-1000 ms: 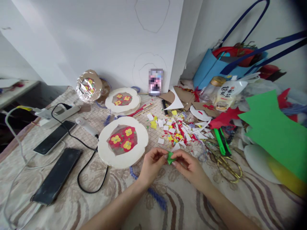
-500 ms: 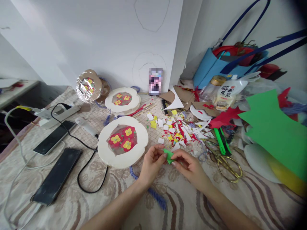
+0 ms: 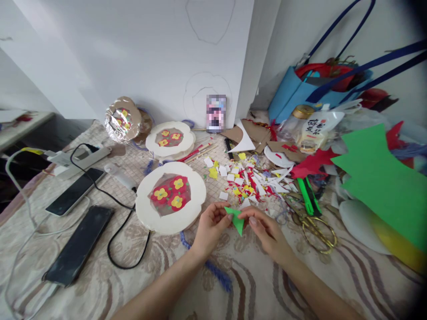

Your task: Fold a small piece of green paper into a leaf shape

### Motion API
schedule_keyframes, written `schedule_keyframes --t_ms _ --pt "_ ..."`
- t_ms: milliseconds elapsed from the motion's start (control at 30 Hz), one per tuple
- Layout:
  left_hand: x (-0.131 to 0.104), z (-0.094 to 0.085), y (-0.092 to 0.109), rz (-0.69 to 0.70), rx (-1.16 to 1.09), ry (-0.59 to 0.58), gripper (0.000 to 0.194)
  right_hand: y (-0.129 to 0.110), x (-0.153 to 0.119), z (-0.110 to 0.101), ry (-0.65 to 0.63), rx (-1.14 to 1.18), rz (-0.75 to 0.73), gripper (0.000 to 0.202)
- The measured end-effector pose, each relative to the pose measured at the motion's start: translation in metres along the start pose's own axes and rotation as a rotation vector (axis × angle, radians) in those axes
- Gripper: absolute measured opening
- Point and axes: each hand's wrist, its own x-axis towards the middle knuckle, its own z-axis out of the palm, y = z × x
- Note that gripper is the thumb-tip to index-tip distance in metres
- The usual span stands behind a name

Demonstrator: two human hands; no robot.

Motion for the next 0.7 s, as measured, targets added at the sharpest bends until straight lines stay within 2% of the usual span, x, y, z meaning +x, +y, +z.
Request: schedule_keyframes --t_ms 200,700 --pt "-0.001 0.0011 -0.0001 -0.018 0.009 -0.007 0.033 0.0051 0.0011 0.0022 0.012 -0.008 0.018 0.008" --pt "-0.0008 0.0012 -0.0001 -0.009 0.006 -0.001 0.03 0.0074 0.0003 0.0021 0.027 -0.037 0.014 0.01"
